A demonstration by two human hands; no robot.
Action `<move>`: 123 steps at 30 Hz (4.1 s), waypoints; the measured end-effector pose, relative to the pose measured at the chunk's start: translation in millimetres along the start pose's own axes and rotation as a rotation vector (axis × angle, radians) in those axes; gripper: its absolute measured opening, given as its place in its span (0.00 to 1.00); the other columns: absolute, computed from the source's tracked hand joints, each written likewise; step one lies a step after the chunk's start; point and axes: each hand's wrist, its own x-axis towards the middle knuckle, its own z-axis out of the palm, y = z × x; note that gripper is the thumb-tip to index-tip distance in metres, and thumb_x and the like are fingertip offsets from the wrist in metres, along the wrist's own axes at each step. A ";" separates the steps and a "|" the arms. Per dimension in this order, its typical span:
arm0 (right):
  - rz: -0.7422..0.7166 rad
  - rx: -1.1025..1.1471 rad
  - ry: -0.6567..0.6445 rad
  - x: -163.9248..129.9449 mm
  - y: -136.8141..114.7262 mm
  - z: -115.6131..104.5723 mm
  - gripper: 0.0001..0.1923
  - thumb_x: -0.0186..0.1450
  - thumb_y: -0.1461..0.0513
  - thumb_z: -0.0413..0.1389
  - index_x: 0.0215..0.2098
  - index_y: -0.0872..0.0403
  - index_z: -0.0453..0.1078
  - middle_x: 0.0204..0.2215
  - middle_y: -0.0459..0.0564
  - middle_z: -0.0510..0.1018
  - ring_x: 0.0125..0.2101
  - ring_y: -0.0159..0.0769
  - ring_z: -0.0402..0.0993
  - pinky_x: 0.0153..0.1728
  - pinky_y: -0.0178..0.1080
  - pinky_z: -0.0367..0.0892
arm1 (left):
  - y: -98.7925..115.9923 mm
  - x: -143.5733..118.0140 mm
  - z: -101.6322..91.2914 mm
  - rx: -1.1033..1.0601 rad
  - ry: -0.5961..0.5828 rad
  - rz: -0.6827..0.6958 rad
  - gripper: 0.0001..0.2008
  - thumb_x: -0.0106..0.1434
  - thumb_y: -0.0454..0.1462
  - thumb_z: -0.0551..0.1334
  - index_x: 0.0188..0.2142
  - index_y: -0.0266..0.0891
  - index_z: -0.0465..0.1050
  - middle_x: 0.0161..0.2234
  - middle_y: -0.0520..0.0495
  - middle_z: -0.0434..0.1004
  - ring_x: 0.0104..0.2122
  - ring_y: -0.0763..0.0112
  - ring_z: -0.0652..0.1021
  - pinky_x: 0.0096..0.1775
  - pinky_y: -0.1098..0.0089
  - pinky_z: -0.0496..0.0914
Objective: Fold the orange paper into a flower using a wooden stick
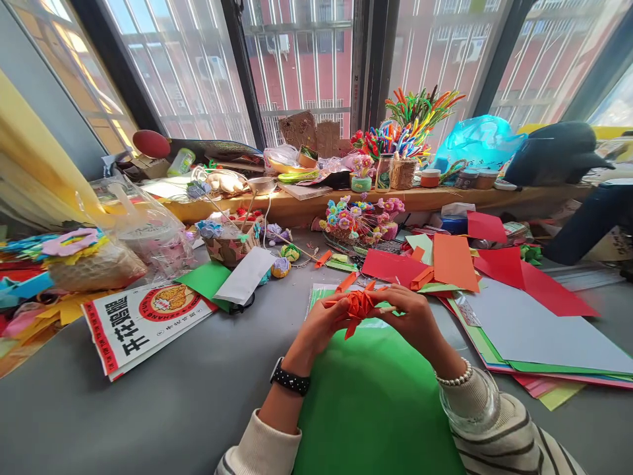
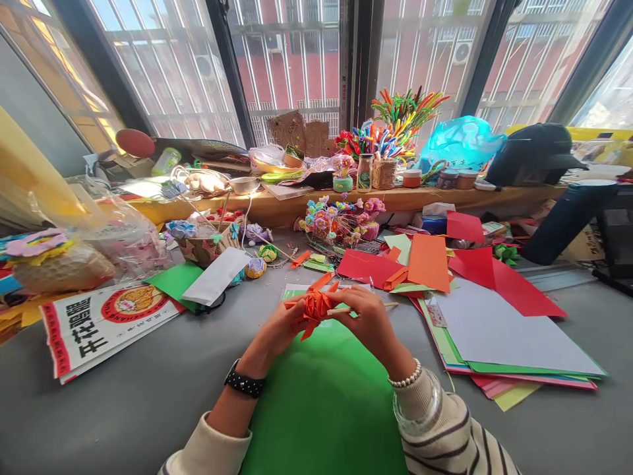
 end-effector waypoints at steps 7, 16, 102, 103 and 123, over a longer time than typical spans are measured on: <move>0.006 0.040 0.006 1.3 -3.3 0.9 0.09 0.57 0.60 0.56 0.35 0.55 0.73 0.27 0.50 0.78 0.26 0.35 0.71 0.27 0.36 0.67 | 1.8 -2.0 2.6 0.026 0.014 -0.011 0.21 0.44 0.47 0.66 0.33 0.33 0.74 0.26 0.47 0.72 0.25 0.74 0.71 0.26 0.76 0.64; 0.083 0.027 0.006 0.0 2.6 0.0 0.11 0.57 0.61 0.56 0.38 0.55 0.72 0.32 0.52 0.78 0.32 0.38 0.73 0.32 0.38 0.68 | 10.0 -3.6 1.1 0.021 -0.093 0.020 0.28 0.46 0.47 0.65 0.45 0.36 0.68 0.36 0.42 0.73 0.30 0.71 0.72 0.30 0.73 0.65; 0.198 -0.104 0.101 -0.7 1.5 -9.4 0.06 0.59 0.60 0.54 0.34 0.52 0.68 0.30 0.49 0.76 0.31 0.36 0.72 0.30 0.35 0.66 | 3.9 3.3 2.5 0.368 0.474 0.240 0.20 0.52 0.47 0.60 0.38 0.36 0.62 0.31 0.47 0.73 0.26 0.70 0.76 0.26 0.72 0.69; 0.202 -0.105 0.098 -1.2 1.7 -8.5 0.06 0.59 0.60 0.54 0.35 0.52 0.68 0.30 0.49 0.76 0.31 0.36 0.72 0.30 0.35 0.67 | 3.7 2.0 3.3 0.403 0.493 0.296 0.18 0.52 0.46 0.60 0.37 0.37 0.62 0.29 0.48 0.72 0.25 0.71 0.75 0.25 0.73 0.69; 0.054 -0.165 0.023 -3.8 0.4 6.8 0.08 0.62 0.61 0.50 0.37 0.54 0.69 0.32 0.51 0.77 0.33 0.37 0.72 0.34 0.38 0.67 | -14.9 -0.3 12.3 0.877 0.145 0.596 0.15 0.61 0.37 0.53 0.46 0.37 0.68 0.32 0.46 0.78 0.22 0.75 0.77 0.28 0.74 0.72</move>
